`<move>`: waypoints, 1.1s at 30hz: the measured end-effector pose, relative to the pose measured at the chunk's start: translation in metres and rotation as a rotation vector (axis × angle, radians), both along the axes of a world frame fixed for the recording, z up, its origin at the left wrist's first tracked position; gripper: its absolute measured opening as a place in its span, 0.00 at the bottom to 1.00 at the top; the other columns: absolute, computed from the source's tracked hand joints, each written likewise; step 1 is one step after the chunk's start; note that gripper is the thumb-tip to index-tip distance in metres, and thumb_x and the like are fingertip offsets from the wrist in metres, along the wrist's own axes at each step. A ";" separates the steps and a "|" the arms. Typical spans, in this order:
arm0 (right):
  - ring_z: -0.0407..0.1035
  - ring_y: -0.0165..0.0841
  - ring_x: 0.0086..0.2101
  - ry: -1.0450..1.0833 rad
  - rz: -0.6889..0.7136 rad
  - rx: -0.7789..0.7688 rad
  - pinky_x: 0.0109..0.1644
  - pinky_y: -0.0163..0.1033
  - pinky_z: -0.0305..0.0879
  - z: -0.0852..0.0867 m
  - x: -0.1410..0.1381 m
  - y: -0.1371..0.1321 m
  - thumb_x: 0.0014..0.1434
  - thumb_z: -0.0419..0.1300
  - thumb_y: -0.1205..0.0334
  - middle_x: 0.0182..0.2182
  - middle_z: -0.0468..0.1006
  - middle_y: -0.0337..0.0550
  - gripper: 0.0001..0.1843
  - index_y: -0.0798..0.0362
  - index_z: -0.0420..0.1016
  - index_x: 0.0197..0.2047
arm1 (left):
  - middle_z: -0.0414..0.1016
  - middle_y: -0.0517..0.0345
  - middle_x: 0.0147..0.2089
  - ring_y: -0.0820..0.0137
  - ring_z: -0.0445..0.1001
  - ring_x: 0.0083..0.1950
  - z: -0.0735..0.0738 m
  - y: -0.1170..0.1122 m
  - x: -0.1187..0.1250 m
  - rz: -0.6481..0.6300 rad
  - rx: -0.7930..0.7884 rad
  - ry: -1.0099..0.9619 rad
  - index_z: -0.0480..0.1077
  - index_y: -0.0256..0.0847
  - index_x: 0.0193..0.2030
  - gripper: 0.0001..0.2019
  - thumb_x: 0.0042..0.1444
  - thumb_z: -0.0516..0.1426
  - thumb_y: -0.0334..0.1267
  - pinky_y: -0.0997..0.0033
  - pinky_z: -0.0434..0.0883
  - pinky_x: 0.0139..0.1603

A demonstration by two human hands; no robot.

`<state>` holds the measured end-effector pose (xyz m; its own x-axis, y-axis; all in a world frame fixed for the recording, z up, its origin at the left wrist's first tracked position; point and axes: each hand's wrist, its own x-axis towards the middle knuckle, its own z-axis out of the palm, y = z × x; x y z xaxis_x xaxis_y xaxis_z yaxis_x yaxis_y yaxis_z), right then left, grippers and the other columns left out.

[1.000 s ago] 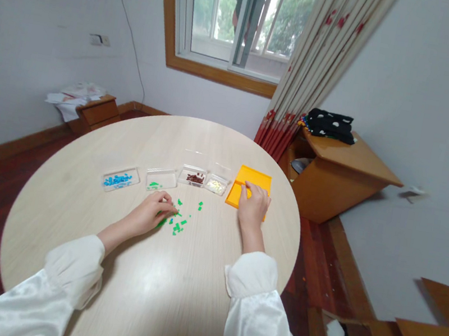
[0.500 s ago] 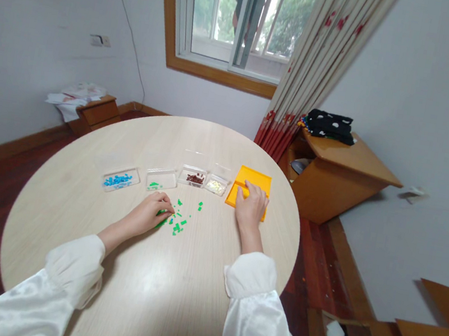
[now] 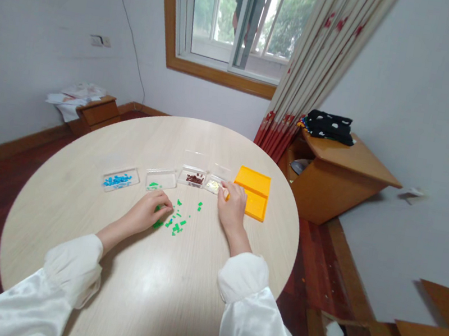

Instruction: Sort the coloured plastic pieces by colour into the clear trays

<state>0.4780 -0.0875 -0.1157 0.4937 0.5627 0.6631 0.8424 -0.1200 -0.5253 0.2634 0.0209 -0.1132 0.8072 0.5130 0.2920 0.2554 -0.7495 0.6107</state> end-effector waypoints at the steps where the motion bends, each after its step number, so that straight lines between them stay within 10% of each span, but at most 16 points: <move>1: 0.68 0.38 0.40 -0.010 0.083 0.007 0.46 0.45 0.61 0.001 -0.011 0.002 0.59 0.53 0.62 0.37 0.78 0.48 0.11 0.53 0.76 0.39 | 0.72 0.53 0.33 0.68 0.68 0.37 0.001 0.000 0.001 0.031 -0.045 -0.044 0.72 0.36 0.29 0.06 0.53 0.54 0.31 0.67 0.64 0.41; 7: 0.68 0.36 0.38 -0.111 0.489 -0.099 0.43 0.42 0.61 0.004 -0.070 0.010 0.58 0.59 0.60 0.34 0.78 0.44 0.08 0.52 0.76 0.39 | 0.70 0.59 0.24 0.74 0.61 0.24 0.003 0.003 0.005 0.079 -0.374 -0.171 0.74 0.35 0.29 0.09 0.51 0.56 0.38 0.73 0.60 0.28; 20: 0.66 0.34 0.32 -0.129 0.474 -0.081 0.40 0.41 0.59 0.004 -0.074 0.008 0.61 0.55 0.58 0.27 0.75 0.41 0.11 0.50 0.74 0.29 | 0.74 0.55 0.25 0.72 0.67 0.27 0.003 0.003 0.004 -0.001 -0.491 -0.161 0.73 0.35 0.25 0.15 0.50 0.56 0.46 0.72 0.64 0.31; 26: 0.67 0.35 0.34 -0.111 0.188 0.026 0.41 0.41 0.58 0.012 -0.042 0.003 0.61 0.54 0.60 0.28 0.76 0.42 0.11 0.51 0.72 0.30 | 0.74 0.55 0.29 0.70 0.69 0.33 0.004 0.003 -0.003 -0.022 -0.131 0.013 0.75 0.38 0.25 0.07 0.50 0.56 0.34 0.69 0.65 0.39; 33: 0.65 0.39 0.37 -0.069 -0.239 0.013 0.43 0.44 0.55 0.011 0.019 -0.013 0.59 0.51 0.61 0.33 0.77 0.47 0.12 0.54 0.75 0.35 | 0.75 0.54 0.32 0.68 0.71 0.36 0.004 0.004 -0.005 -0.098 -0.084 0.110 0.76 0.39 0.28 0.03 0.48 0.59 0.33 0.67 0.67 0.42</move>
<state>0.4966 -0.1004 -0.1051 0.5652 0.4262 0.7064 0.8247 -0.3137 -0.4706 0.2586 0.0250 -0.1093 0.8796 0.4487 0.1584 0.2522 -0.7218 0.6445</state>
